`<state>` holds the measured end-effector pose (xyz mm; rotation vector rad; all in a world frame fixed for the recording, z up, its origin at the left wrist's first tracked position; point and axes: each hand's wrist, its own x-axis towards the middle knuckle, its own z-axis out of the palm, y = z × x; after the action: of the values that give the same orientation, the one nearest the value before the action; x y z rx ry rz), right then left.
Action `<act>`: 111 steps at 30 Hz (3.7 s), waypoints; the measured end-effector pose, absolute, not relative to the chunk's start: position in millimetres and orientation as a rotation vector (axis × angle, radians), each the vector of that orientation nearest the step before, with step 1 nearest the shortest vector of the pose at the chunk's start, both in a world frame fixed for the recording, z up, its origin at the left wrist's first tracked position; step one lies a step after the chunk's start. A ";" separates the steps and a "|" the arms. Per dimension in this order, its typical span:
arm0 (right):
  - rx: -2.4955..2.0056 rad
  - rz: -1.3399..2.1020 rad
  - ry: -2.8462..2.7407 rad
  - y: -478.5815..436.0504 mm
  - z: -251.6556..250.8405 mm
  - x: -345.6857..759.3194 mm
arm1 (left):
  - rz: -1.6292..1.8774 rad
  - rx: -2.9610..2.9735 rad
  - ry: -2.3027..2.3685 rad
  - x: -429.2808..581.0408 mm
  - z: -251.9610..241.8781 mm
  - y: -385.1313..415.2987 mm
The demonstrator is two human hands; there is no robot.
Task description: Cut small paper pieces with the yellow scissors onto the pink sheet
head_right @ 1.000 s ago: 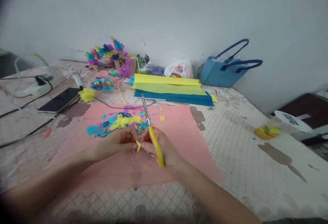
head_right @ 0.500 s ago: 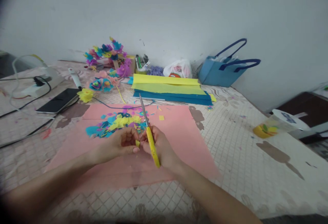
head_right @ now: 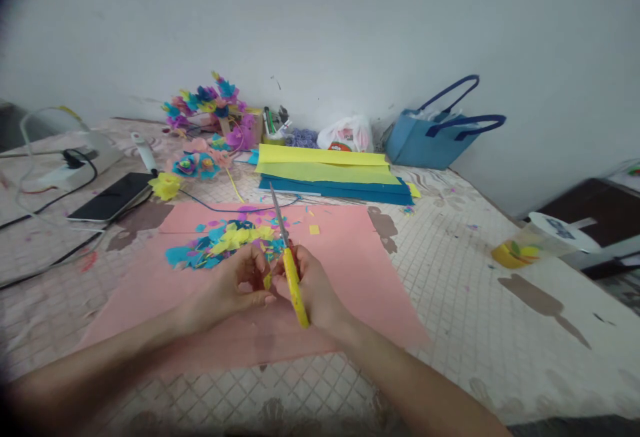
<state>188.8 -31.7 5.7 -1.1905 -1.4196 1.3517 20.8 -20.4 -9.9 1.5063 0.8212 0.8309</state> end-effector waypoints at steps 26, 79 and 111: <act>-1.197 1.613 -1.197 -31.3 6.3 195.9 | 0.882 1.608 0.793 13.7 -3.7 -8.2; -1.176 1.348 -1.394 -30.9 9.3 192.7 | 0.914 1.353 0.713 19.0 -7.9 -9.2; -1.210 1.308 -1.435 -29.6 8.3 191.2 | 0.900 1.420 0.774 19.1 -15.9 -11.9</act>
<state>191.2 -29.6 8.3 -1.2103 -1.4348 1.3083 19.1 -11.9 -15.9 1.4203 0.7740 0.9002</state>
